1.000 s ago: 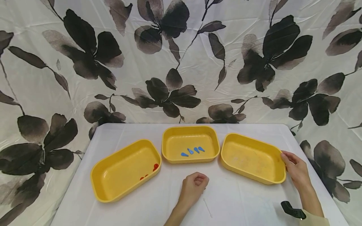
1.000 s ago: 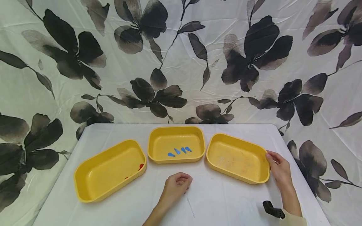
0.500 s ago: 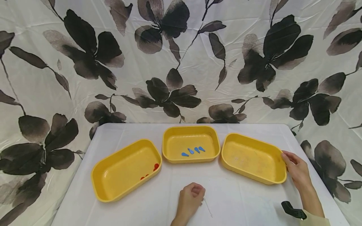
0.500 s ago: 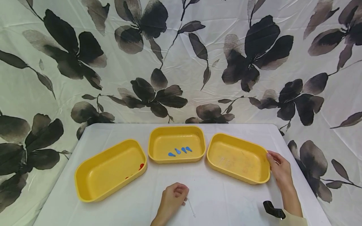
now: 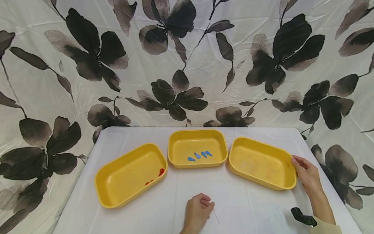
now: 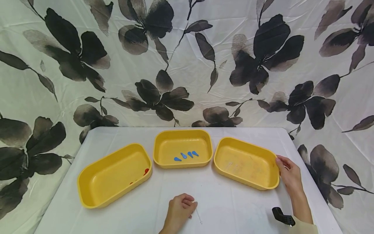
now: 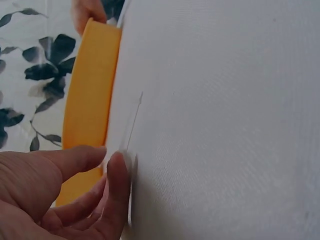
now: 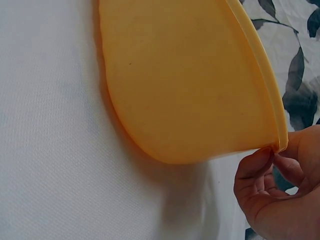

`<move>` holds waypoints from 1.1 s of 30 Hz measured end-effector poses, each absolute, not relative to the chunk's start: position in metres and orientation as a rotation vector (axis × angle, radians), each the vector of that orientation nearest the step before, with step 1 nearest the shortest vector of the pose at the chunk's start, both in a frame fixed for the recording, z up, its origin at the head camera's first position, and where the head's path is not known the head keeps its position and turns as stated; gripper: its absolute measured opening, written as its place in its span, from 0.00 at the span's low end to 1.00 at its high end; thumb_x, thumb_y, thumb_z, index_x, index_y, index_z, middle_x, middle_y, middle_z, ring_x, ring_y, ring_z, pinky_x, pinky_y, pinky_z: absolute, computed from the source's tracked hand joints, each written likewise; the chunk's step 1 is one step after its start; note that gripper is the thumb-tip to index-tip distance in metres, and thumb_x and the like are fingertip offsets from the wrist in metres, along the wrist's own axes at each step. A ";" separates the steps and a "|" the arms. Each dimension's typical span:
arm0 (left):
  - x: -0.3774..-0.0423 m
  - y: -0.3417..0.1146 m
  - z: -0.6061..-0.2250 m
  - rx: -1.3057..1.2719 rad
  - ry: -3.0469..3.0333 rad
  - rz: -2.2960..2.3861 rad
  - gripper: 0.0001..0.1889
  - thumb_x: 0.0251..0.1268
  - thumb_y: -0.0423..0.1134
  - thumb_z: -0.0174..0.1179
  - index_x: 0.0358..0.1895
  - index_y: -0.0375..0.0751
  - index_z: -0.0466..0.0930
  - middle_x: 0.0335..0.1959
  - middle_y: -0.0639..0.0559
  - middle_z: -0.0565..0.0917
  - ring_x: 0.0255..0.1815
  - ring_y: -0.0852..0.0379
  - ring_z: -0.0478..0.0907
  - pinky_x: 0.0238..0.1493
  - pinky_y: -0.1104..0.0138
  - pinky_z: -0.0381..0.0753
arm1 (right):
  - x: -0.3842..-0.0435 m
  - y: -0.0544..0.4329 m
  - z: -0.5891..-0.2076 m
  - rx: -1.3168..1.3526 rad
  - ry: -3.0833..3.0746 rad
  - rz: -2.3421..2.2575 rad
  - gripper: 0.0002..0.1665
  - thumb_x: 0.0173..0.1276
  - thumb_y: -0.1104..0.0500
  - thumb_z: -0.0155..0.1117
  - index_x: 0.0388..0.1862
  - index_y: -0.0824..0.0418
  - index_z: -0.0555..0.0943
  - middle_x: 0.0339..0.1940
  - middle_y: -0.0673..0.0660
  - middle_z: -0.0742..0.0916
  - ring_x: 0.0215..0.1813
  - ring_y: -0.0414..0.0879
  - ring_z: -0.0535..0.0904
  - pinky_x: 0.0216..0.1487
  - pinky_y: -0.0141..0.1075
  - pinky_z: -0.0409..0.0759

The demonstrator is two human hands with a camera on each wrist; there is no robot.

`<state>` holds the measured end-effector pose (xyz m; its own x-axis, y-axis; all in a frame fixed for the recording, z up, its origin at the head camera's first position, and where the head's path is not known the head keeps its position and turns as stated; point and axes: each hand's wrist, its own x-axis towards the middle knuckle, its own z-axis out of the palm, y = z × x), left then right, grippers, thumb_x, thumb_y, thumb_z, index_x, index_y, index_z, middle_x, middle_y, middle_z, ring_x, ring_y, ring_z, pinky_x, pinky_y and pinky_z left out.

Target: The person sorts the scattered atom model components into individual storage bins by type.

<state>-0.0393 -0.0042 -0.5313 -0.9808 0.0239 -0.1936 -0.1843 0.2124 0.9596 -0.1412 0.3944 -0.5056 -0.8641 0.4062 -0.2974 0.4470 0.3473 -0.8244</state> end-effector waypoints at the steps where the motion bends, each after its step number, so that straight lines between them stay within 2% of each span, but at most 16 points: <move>1: -0.039 -0.003 -0.531 -0.143 2.336 1.845 0.06 0.57 0.27 0.71 0.34 0.34 0.83 0.24 0.55 0.79 0.21 0.66 0.76 0.22 0.73 0.80 | -0.141 0.394 -0.505 0.807 2.544 -1.582 0.40 0.80 0.40 0.51 0.77 0.67 0.66 0.63 0.59 0.74 0.47 0.38 0.72 0.40 0.17 0.76; 6: -0.039 0.002 -0.532 -0.068 2.503 1.699 0.08 0.55 0.26 0.73 0.30 0.38 0.82 0.22 0.59 0.79 0.23 0.68 0.76 0.28 0.73 0.79 | -0.141 0.394 -0.505 0.823 2.530 -1.593 0.40 0.80 0.40 0.52 0.77 0.67 0.65 0.63 0.59 0.74 0.47 0.38 0.72 0.40 0.17 0.76; 13: -0.038 0.008 -0.531 0.044 2.709 1.537 0.09 0.51 0.21 0.68 0.27 0.39 0.82 0.21 0.59 0.79 0.22 0.68 0.77 0.27 0.74 0.80 | -0.142 0.395 -0.506 0.826 2.535 -1.586 0.40 0.80 0.39 0.51 0.77 0.66 0.66 0.64 0.59 0.74 0.47 0.38 0.72 0.40 0.17 0.76; 21: -0.038 0.010 -0.529 0.087 2.809 1.407 0.08 0.46 0.24 0.68 0.28 0.41 0.82 0.21 0.61 0.77 0.24 0.65 0.75 0.30 0.69 0.78 | -0.142 0.394 -0.507 0.825 2.548 -1.570 0.41 0.81 0.39 0.50 0.77 0.67 0.65 0.66 0.62 0.73 0.47 0.39 0.72 0.39 0.17 0.76; 27: -0.040 0.010 -0.529 0.070 2.785 1.478 0.09 0.46 0.24 0.67 0.28 0.40 0.82 0.22 0.61 0.76 0.24 0.67 0.73 0.30 0.70 0.78 | -0.141 0.395 -0.508 0.822 2.547 -1.572 0.40 0.81 0.39 0.50 0.77 0.67 0.65 0.66 0.62 0.73 0.47 0.40 0.72 0.39 0.18 0.76; 33: -0.047 0.008 -0.534 0.075 2.746 1.636 0.08 0.45 0.22 0.66 0.27 0.39 0.83 0.20 0.60 0.79 0.22 0.69 0.75 0.28 0.73 0.78 | -0.141 0.396 -0.509 0.797 2.558 -1.579 0.40 0.81 0.39 0.50 0.77 0.67 0.65 0.68 0.64 0.72 0.47 0.38 0.72 0.39 0.17 0.76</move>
